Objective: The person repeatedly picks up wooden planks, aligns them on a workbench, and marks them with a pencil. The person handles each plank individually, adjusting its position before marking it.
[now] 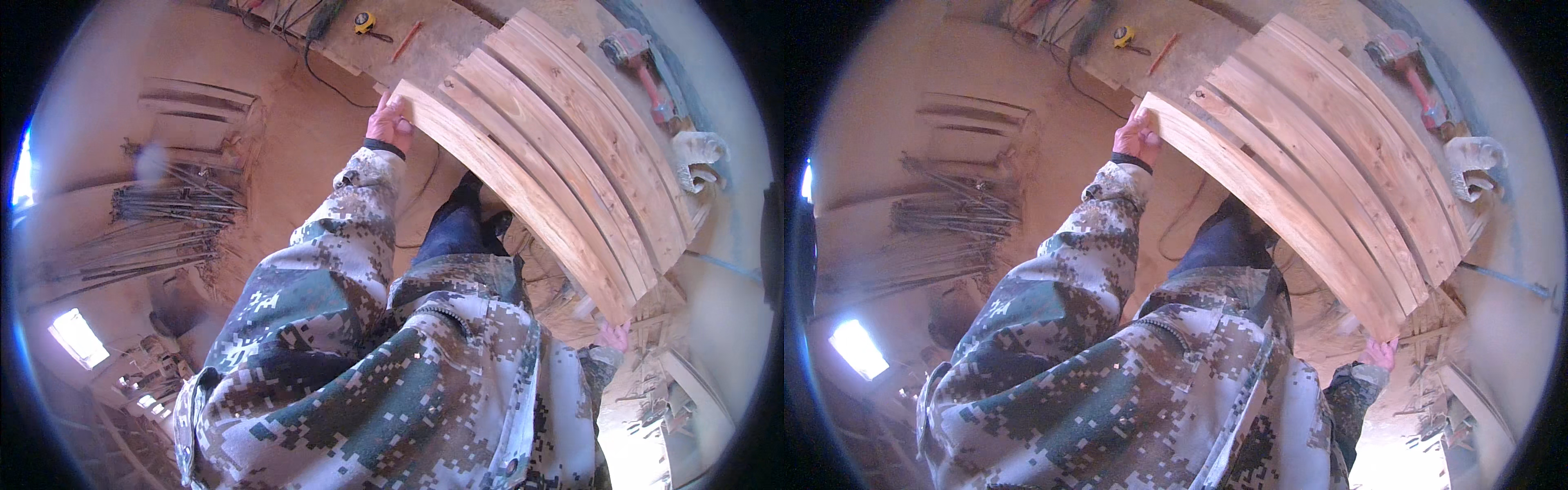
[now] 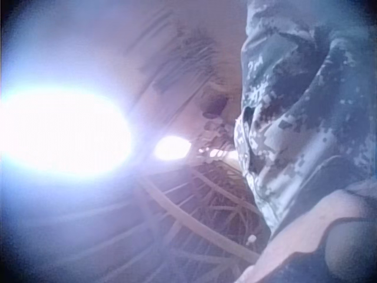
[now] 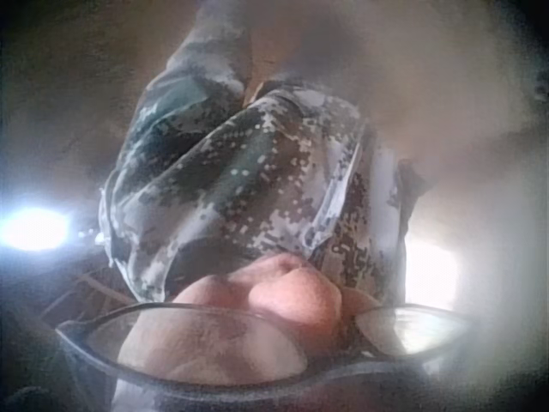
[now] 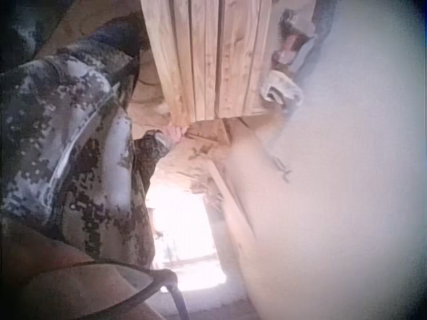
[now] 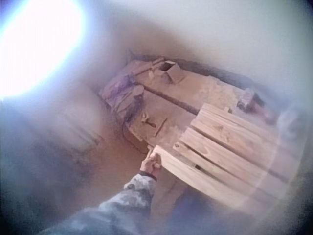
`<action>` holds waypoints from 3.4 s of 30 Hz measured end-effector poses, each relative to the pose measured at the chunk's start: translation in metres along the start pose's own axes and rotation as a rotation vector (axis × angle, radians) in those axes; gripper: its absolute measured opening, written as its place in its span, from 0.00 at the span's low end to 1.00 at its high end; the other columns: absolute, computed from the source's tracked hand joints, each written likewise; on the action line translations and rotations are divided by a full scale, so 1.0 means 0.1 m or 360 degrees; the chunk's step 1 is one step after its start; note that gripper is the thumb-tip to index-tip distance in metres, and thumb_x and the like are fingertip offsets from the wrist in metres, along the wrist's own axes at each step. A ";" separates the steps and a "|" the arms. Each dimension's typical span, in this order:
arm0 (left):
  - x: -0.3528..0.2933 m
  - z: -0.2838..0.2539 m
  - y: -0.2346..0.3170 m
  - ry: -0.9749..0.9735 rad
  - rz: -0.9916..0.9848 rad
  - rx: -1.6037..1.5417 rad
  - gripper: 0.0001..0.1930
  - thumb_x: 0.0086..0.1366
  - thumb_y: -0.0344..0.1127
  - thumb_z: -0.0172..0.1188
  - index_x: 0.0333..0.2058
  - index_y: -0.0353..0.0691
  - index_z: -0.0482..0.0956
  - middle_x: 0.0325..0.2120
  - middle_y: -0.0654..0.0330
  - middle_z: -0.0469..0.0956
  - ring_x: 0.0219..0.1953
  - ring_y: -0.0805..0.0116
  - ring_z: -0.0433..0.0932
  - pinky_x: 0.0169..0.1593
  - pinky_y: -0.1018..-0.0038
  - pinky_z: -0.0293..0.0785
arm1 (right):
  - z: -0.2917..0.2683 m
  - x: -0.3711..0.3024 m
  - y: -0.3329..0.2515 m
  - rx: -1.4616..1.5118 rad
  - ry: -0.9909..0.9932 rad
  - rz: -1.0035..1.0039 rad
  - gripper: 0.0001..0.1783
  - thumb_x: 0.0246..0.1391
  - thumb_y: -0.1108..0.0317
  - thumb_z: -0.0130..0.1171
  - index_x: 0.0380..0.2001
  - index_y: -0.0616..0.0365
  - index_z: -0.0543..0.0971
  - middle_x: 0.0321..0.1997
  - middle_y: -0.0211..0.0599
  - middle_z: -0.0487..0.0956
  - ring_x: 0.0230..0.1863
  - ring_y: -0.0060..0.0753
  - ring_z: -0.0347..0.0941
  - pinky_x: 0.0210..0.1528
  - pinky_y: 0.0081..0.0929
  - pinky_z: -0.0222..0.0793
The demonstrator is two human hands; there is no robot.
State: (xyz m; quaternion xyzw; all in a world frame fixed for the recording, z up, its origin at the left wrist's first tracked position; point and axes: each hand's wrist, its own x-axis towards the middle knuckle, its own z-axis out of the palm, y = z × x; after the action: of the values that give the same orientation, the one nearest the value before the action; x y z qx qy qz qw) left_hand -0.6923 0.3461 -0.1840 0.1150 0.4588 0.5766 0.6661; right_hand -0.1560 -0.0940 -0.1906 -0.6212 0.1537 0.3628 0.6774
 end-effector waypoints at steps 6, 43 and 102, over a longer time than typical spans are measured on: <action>-0.17 0.43 -0.05 -0.0151 -0.0146 -0.0598 0.25 0.66 0.54 0.49 0.55 0.45 0.68 0.55 0.54 0.69 0.58 0.49 0.66 0.64 0.49 0.55 | 0.20 0.04 -0.10 0.0373 0.0168 0.0058 0.30 0.50 0.68 0.47 0.58 0.64 0.66 0.58 0.48 0.71 0.60 0.48 0.65 0.58 0.45 0.65; -0.47 1.09 -0.22 -0.0223 -0.0018 -0.0924 0.41 0.60 0.72 0.39 0.55 0.40 0.63 0.41 0.46 0.73 0.39 0.44 0.75 0.45 0.46 0.72 | 1.60 -0.30 -0.28 0.0285 -0.1581 0.0172 0.30 0.60 0.48 0.44 0.53 0.64 0.71 0.57 0.52 0.72 0.59 0.51 0.67 0.61 0.52 0.61; -0.38 1.01 -0.21 -0.0815 -0.0298 -0.0939 0.26 0.64 0.58 0.43 0.40 0.40 0.78 0.26 0.58 0.72 0.28 0.63 0.69 0.39 0.64 0.68 | 2.12 -1.83 0.24 -0.1058 -0.1068 -0.1235 0.49 0.32 0.82 0.62 0.64 0.66 0.56 0.53 0.45 0.69 0.59 0.38 0.64 0.66 0.36 0.55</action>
State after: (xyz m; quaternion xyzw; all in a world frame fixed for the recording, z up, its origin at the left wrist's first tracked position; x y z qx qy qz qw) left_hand -0.6002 0.3445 -0.1239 0.0164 0.1011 0.5730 0.8131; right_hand -0.3505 0.0517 -0.0493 -0.6619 -0.4268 0.2940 0.5416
